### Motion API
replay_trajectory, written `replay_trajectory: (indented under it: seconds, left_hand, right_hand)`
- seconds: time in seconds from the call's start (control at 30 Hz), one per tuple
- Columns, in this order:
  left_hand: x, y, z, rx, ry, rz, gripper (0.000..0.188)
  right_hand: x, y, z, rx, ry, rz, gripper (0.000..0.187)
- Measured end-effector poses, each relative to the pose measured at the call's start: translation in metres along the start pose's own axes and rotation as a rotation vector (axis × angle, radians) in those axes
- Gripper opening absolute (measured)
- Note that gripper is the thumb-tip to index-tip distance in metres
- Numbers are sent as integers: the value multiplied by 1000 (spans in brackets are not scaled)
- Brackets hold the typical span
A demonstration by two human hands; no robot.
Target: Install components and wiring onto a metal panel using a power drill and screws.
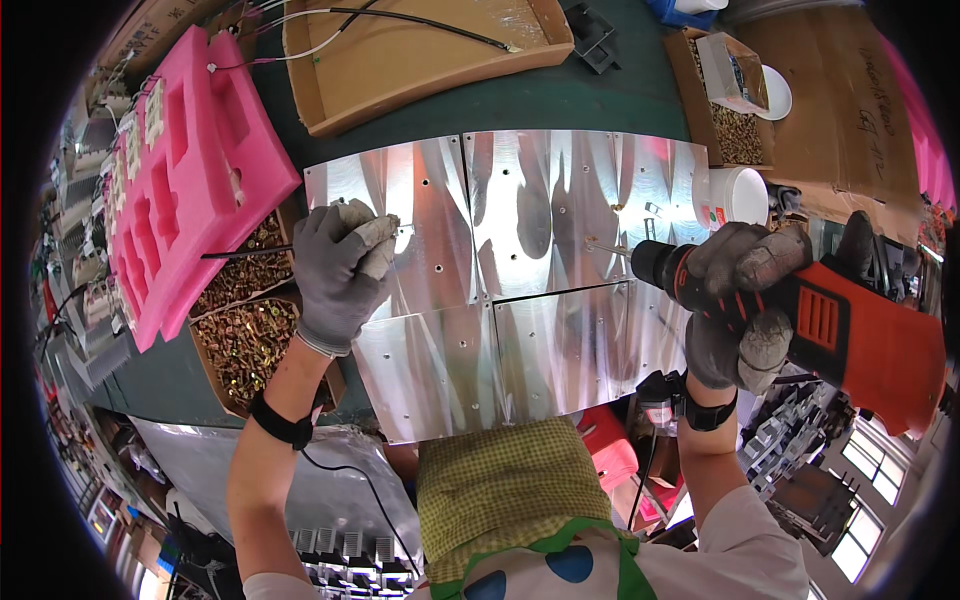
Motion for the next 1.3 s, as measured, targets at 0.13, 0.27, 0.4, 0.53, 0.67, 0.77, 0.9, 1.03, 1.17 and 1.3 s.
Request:
replay_trajectory:
  seconds: [0.13, 0.27, 0.4, 0.53, 0.67, 0.77, 0.9, 1.03, 1.17, 1.3]
  left_hand:
    - [1, 2, 1, 2, -15, 4, 26]
    - [3, 2, 5, 24, -26, 6, 24]
    - [-4, 10, 1, 13, -2, 58, 23]
    - [-3, 9, 2, -43, -27, 86, 23]
    - [-3, 14, 1, -29, -3, 116, 24]
    - [-4, 15, 6, -27, -13, 109, 25]
    - [-3, 12, 2, -40, 31, 52, 25]
    - [-3, 12, 2, -61, -1, 30, 25]
    - [-2, 10, 2, -49, -2, 29, 25]
    - [-3, 12, 1, -33, 7, 40, 22]
  right_hand:
    - [22, 13, -16, 126, 138, 100, 44]
    - [43, 25, -27, 136, -16, 114, 44]
    - [68, 5, -108, 348, 309, -35, 44]
    - [66, -16, -136, 345, 347, -111, 40]
    - [60, -30, -167, 503, 449, -36, 46]
    - [58, -31, -173, 522, 481, -50, 46]
    - [65, -37, -179, 514, 506, -54, 46]
    - [64, -34, -174, 520, 514, -54, 45]
    - [64, -33, -172, 522, 518, -51, 45]
    - [62, -36, -177, 535, 523, -51, 44]
Point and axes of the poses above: each hand's wrist, its own x-axis towards the middle knuckle, its own z-axis out of the back of the hand, y = z × x, the point moved 10 cm from there along x, towards the middle knuckle, and after that the axes turned 9 degrees about z, right-handed, at the moved point
